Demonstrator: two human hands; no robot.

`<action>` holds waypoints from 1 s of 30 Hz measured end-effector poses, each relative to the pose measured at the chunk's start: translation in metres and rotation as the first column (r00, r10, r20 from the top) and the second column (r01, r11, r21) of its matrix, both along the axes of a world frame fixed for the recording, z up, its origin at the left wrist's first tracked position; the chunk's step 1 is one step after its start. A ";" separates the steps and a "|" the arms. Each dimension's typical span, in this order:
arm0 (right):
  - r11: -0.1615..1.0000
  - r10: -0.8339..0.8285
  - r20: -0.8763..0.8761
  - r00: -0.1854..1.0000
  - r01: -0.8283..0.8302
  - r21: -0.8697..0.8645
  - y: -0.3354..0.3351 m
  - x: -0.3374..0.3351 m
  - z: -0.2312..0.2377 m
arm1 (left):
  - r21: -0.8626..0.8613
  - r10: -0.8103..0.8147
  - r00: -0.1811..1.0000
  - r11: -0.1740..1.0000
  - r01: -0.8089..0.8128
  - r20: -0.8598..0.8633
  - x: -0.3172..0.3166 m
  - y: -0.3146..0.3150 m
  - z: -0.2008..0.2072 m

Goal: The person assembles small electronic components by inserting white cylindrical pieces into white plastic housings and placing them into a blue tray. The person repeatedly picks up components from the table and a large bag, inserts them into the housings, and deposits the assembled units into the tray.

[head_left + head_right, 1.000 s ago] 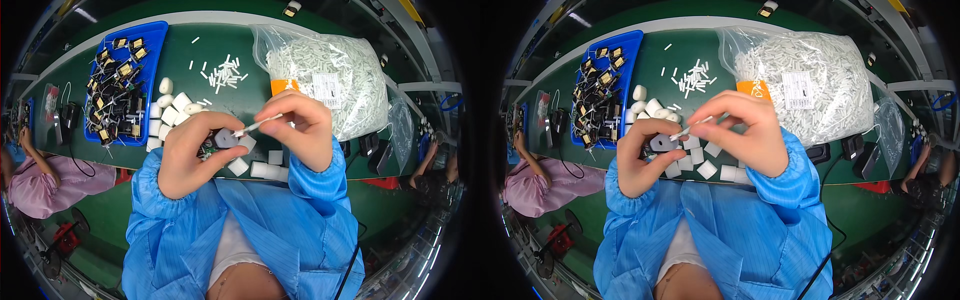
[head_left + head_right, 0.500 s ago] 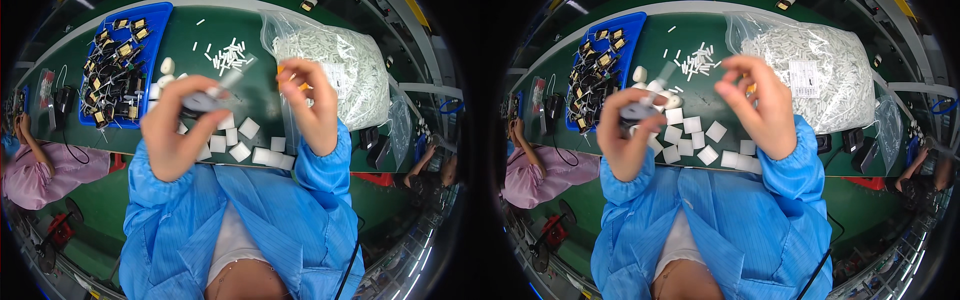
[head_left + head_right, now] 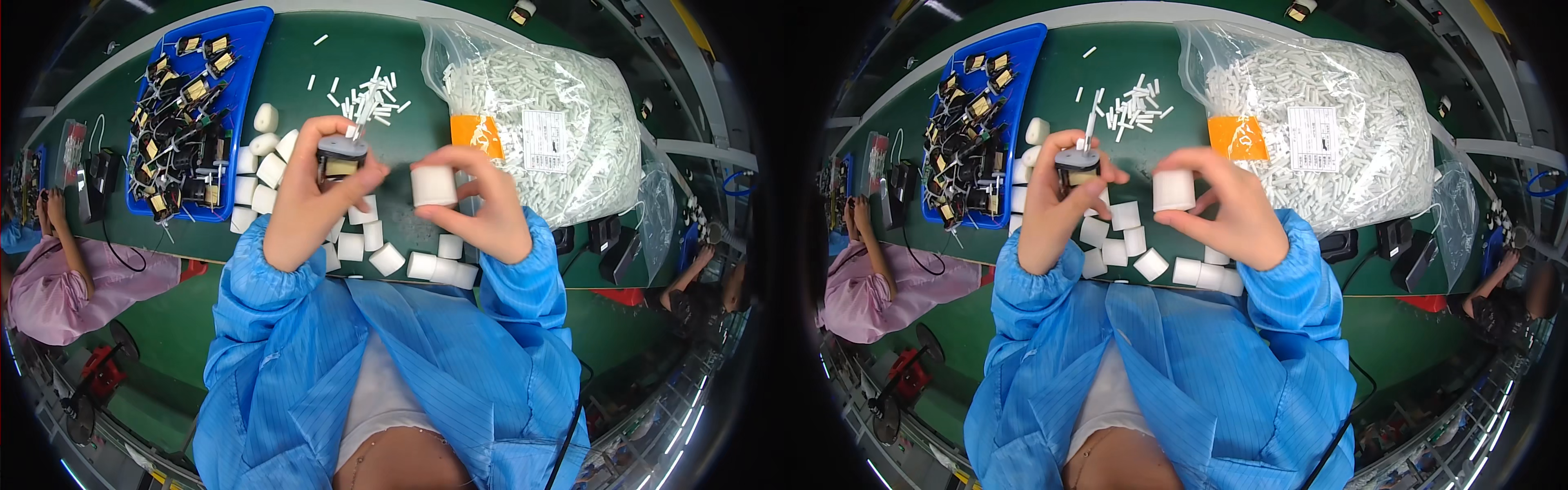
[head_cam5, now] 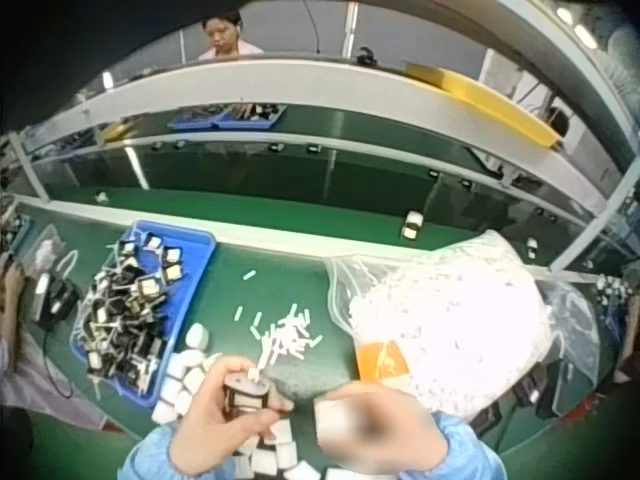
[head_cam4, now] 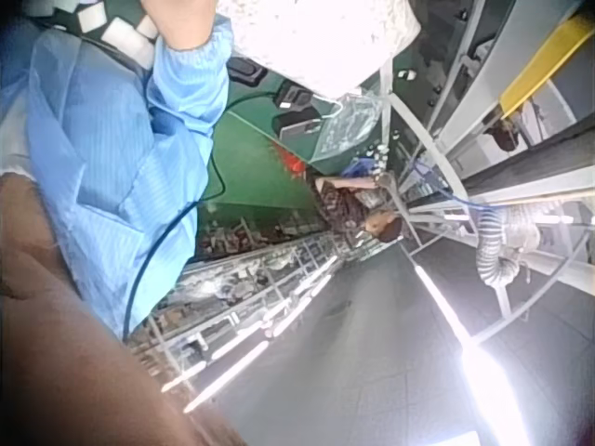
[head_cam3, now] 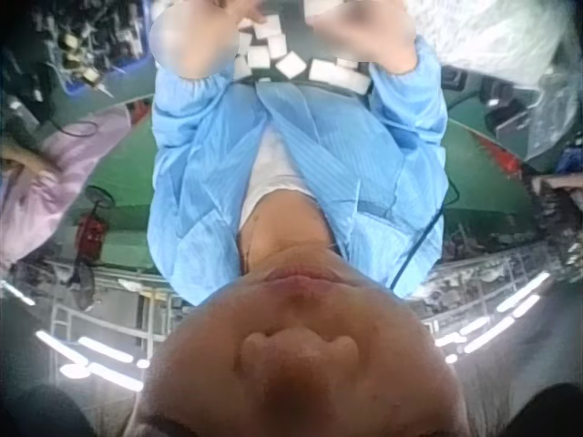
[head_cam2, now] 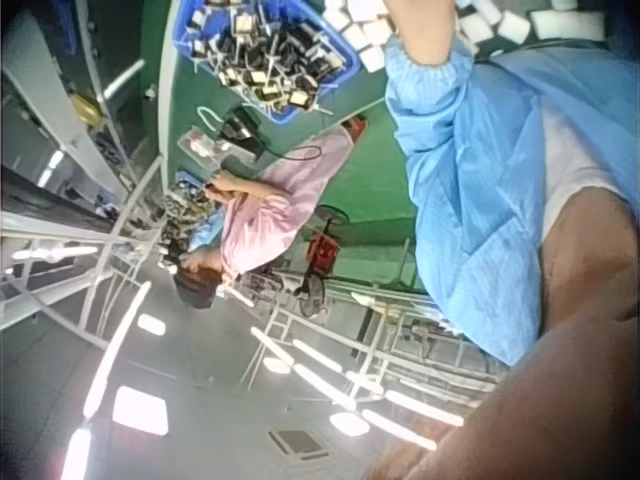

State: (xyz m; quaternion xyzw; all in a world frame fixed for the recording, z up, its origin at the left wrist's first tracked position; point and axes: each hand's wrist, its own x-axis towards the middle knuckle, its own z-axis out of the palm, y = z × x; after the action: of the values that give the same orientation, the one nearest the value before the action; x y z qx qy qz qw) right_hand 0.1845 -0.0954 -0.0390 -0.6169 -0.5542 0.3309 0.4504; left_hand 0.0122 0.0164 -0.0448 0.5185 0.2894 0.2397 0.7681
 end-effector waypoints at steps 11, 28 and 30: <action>0.978 0.208 -0.404 0.891 -0.188 0.090 0.010 0.019 0.022 | -0.249 -0.210 0.947 0.930 0.270 0.245 0.015 0.005 0.002; 0.965 0.259 -0.336 0.906 -0.259 0.046 0.013 0.014 0.016 | -0.052 -0.185 0.952 0.978 0.203 0.244 0.003 -0.007 0.007; 0.965 0.263 -0.295 0.919 -0.250 0.083 0.012 0.010 0.016 | -0.025 -0.195 0.949 0.978 0.207 0.247 0.004 -0.008 0.006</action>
State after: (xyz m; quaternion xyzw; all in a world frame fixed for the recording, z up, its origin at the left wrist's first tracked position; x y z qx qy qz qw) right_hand 0.1941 -0.0836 -0.0235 -0.4708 -0.5615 0.4656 0.4963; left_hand 0.0158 0.0083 -0.0390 0.4923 0.1446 0.2146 0.8311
